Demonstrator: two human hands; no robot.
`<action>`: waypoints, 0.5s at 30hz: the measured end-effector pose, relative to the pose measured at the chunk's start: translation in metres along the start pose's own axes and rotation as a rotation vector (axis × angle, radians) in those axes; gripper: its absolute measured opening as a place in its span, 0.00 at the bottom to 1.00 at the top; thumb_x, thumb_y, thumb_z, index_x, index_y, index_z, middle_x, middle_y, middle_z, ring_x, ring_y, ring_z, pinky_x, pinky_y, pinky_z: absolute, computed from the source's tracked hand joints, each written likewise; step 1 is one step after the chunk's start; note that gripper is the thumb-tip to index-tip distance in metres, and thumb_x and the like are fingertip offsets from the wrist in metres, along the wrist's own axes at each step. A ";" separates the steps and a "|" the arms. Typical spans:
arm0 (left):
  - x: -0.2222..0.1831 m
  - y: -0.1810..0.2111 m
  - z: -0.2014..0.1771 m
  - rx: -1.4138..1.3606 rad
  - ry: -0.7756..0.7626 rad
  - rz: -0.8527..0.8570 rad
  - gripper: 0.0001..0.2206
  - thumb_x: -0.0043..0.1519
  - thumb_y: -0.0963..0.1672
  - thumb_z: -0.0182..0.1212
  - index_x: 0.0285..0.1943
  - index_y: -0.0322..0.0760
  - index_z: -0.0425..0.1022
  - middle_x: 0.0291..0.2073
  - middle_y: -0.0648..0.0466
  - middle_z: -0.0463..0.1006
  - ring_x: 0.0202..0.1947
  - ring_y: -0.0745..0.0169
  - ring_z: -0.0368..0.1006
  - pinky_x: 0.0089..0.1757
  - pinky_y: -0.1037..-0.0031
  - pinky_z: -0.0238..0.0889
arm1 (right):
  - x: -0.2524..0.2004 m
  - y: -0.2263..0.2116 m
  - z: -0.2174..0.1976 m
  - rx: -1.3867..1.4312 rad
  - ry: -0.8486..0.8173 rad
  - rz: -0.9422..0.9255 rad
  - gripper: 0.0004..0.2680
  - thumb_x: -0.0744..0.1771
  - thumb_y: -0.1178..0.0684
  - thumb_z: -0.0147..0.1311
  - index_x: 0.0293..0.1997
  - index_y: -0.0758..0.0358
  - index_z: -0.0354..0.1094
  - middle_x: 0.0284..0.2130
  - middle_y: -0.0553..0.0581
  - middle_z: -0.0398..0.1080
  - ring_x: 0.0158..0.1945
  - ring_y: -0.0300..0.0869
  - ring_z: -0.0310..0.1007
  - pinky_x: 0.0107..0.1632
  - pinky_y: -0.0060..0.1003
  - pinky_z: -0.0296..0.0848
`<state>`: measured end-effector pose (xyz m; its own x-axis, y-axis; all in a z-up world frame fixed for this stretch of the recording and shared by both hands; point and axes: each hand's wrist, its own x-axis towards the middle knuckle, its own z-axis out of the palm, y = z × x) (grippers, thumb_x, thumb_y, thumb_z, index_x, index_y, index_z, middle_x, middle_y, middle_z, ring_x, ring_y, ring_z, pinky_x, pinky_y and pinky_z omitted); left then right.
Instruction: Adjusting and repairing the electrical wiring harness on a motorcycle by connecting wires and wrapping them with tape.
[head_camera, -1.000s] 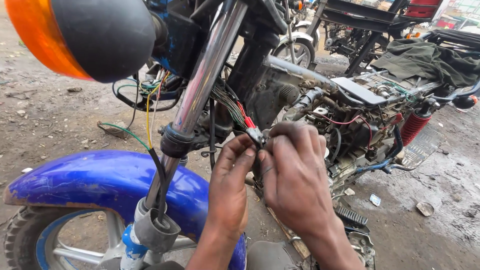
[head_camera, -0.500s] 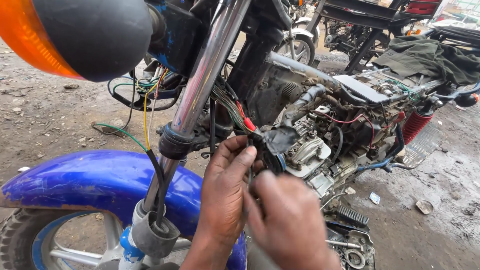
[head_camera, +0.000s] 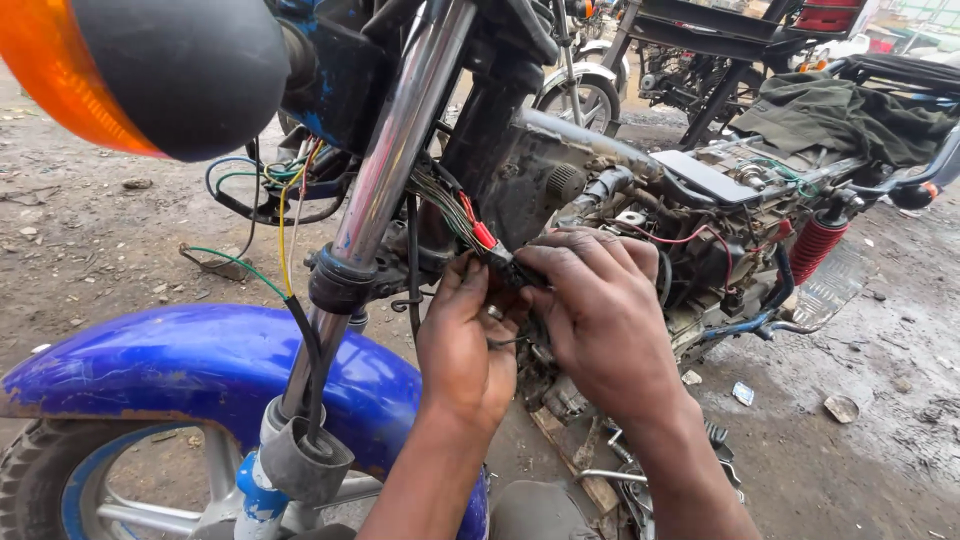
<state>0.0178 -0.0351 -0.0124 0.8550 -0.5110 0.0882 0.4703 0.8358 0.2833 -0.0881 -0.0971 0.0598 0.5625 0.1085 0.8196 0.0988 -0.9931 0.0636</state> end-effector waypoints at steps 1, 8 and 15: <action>0.007 -0.005 0.002 -0.003 -0.002 0.004 0.06 0.67 0.40 0.56 0.50 0.43 0.73 0.43 0.50 0.80 0.38 0.57 0.74 0.39 0.68 0.68 | -0.001 -0.001 -0.003 0.000 0.000 -0.005 0.09 0.66 0.56 0.59 0.50 0.59 0.74 0.47 0.54 0.75 0.54 0.48 0.72 0.57 0.43 0.55; 0.021 0.006 0.034 0.206 0.332 -0.150 0.08 0.46 0.42 0.74 0.33 0.41 0.85 0.22 0.59 0.79 0.20 0.68 0.69 0.19 0.77 0.49 | -0.014 0.007 0.006 0.886 0.369 0.497 0.05 0.70 0.63 0.48 0.45 0.65 0.72 0.36 0.57 0.75 0.37 0.43 0.78 0.39 0.35 0.78; 0.035 0.002 0.027 0.367 0.218 -0.200 0.04 0.53 0.43 0.65 0.34 0.47 0.82 0.16 0.61 0.70 0.17 0.71 0.61 0.20 0.78 0.46 | -0.025 -0.010 -0.021 0.571 -0.268 0.187 0.17 0.69 0.38 0.43 0.37 0.57 0.77 0.23 0.46 0.70 0.26 0.35 0.69 0.34 0.32 0.66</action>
<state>0.0432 -0.0564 0.0171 0.7997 -0.5681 -0.1944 0.5561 0.5787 0.5965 -0.1204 -0.0912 0.0504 0.7904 0.0170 0.6123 0.3580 -0.8239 -0.4393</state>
